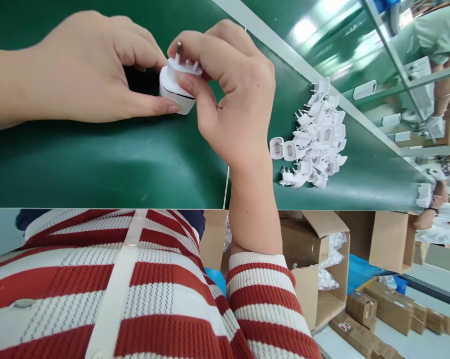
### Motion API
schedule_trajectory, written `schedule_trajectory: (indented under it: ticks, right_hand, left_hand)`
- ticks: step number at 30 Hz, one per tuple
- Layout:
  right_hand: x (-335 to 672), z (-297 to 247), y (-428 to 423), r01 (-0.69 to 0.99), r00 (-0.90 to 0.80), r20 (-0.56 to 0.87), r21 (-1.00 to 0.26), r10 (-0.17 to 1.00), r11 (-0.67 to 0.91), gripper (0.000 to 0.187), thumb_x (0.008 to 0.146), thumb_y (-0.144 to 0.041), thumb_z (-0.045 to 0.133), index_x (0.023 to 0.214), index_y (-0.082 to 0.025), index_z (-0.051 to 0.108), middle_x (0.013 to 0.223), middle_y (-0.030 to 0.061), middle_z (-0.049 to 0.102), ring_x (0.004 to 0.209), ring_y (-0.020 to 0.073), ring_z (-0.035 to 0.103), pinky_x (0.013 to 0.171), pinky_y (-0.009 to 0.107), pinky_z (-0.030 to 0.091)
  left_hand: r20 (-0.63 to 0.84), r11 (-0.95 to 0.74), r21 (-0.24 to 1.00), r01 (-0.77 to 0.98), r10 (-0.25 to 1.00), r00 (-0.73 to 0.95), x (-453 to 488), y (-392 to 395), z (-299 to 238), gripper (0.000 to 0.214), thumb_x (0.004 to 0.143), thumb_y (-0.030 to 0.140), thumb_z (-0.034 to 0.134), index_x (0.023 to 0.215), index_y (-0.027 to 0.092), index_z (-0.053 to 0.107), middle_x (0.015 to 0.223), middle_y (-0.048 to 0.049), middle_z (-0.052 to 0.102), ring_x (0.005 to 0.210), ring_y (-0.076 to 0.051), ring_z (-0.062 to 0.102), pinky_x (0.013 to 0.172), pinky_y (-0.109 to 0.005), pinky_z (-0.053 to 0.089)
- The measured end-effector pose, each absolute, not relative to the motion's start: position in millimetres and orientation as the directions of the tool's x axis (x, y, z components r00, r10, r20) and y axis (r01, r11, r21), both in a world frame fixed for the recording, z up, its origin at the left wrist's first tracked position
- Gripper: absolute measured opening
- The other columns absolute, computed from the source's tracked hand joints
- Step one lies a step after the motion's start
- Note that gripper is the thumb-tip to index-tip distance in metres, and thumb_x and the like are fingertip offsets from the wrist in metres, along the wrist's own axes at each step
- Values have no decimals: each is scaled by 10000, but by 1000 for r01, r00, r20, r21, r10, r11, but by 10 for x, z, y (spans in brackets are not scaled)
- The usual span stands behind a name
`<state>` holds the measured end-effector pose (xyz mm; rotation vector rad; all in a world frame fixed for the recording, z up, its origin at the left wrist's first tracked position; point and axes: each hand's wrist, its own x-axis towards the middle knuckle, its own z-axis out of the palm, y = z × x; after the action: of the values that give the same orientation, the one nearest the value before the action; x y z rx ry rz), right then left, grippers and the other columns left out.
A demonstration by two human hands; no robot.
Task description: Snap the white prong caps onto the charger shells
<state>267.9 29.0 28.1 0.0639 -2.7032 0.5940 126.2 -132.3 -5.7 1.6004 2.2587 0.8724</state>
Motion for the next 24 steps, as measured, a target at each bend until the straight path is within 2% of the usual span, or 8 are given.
schedule_trajectory:
  ticks: [5,11,13,17,19,22,24]
  right_hand:
    - [2582,252,327,-121,-896,432,-459,102,880,246,890,-31,676,1047,-201,761,953,18,703,929,168,639,761,285,572]
    - [2540,222,410,-170,-917,392,-545,70,821,225,914,-39,662,1046,-194,756,1012,13,732,916,157,658,738,281,542]
    - [2556,231,383,-140,-918,388,-508,81,850,229,912,-38,658,1058,-185,754,999,20,720,911,154,661,759,278,539]
    - [2596,279,270,-7,-929,351,-334,117,943,233,953,-97,621,1129,-200,733,1018,38,691,982,153,631,880,291,534]
    - [2611,304,235,6,-931,348,-281,107,960,230,954,-105,618,1130,-201,732,1015,43,691,966,149,623,877,290,528]
    - [2635,333,204,-29,-933,356,-219,52,975,244,920,-68,629,1084,-206,746,985,42,699,931,154,636,847,294,513]
    - [2656,341,170,5,-932,359,-149,59,989,255,917,-76,622,1073,-231,751,975,34,708,934,174,648,843,312,507]
  left_hand:
    - [130,252,620,743,900,-415,1259,-1297,-66,509,936,613,561,1066,173,779,856,31,579,1061,-275,690,968,-462,480]
    - [98,266,648,714,900,-424,1249,-1272,-99,575,918,660,513,1123,195,783,884,45,596,1031,-238,685,934,-387,467]
    - [103,260,655,710,899,-425,1245,-1258,-111,538,921,630,552,1107,184,789,873,40,591,1009,-234,682,920,-379,466]
    - [131,250,649,719,894,-429,1242,-1245,-128,378,914,480,713,1017,127,798,839,17,585,914,-198,656,863,-347,464]
    - [135,243,650,720,896,-424,1245,-1250,-133,351,917,471,735,999,136,800,852,11,591,892,-184,635,828,-326,453]
    - [146,215,657,723,904,-401,1255,-1264,-137,301,928,453,747,1057,188,807,932,-1,617,966,-202,620,838,-335,444]
    - [158,193,668,719,907,-389,1264,-1272,-143,277,933,427,749,1075,196,806,956,-10,624,1013,-218,614,870,-356,448]
